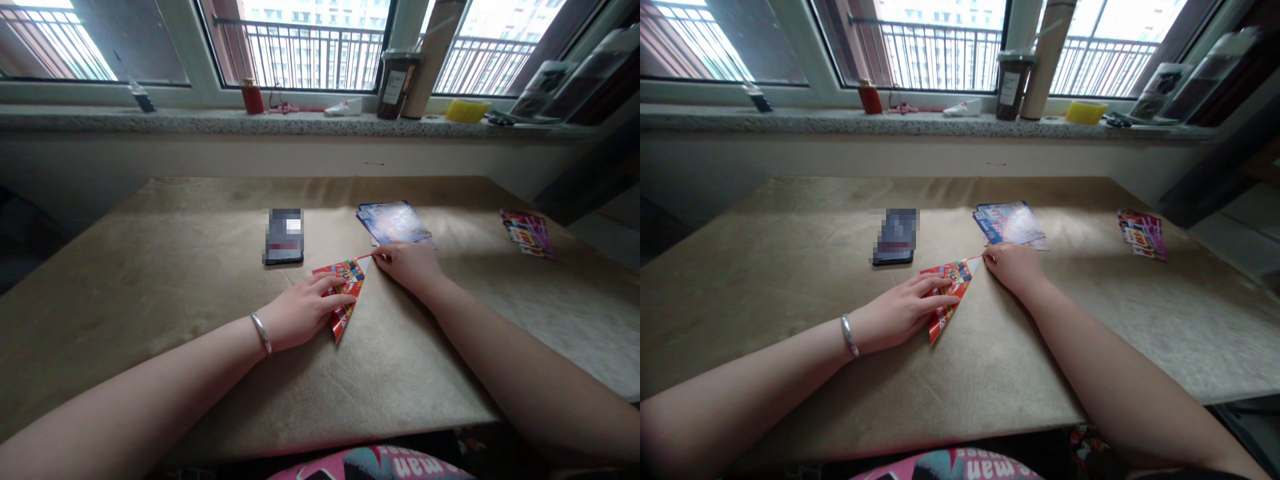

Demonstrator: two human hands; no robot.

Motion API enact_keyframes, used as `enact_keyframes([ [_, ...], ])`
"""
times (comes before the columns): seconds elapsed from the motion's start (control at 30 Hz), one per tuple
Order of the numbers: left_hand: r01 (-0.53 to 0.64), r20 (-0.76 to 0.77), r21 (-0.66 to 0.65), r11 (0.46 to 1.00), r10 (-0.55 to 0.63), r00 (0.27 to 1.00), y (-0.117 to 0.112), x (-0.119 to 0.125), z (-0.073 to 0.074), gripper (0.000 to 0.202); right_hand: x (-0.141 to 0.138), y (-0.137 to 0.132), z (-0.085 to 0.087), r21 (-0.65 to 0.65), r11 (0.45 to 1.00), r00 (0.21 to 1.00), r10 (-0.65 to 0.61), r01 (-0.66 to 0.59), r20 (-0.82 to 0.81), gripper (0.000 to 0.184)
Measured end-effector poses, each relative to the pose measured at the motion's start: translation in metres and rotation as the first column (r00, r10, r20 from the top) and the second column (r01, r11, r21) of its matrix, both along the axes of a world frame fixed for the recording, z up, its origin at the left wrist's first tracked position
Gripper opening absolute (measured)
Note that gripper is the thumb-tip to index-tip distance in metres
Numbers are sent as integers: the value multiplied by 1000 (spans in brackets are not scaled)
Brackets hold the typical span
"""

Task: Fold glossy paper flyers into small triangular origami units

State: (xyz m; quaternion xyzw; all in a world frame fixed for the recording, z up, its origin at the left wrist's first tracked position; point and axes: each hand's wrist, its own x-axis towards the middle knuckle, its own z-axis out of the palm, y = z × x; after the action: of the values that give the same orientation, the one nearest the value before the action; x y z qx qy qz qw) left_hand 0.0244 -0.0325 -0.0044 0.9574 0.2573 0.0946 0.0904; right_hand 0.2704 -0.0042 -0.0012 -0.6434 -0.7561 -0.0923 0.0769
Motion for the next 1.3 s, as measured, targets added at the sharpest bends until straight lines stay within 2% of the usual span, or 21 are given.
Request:
enact_keyframes([
  [0.13, -1, 24, -11, 1000, 1, 1000, 1, 0, -1, 34, 0, -1, 0, 12, 999, 998, 37, -38, 49, 30],
  [0.27, 4, 26, -22, 1000, -3, 1000, 2, 0, -2, 35, -1, -5, 3, 3, 980, 975, 196, -198, 108, 29],
  [0.4, 6, 40, -17, 1000, -5, 999, 2, 0, -2, 35, -2, -9, 6, -53, 926, 923, 378, -375, 67, 26],
  [0.67, -27, 38, -36, 999, 29, 999, 3, 2, -3, 34, -3, -16, 7, -65, 811, 812, 575, -581, -99, 21],
  [0.8, -21, 57, -44, 999, 24, 998, 4, 3, -5, 35, -4, -19, 8, -82, 758, 760, 632, -647, -153, 20],
  [1.3, -18, 49, -13, 1000, 19, 999, 4, 3, -4, 35, -14, -26, 9, -99, 633, 630, 718, -768, -296, 18],
])
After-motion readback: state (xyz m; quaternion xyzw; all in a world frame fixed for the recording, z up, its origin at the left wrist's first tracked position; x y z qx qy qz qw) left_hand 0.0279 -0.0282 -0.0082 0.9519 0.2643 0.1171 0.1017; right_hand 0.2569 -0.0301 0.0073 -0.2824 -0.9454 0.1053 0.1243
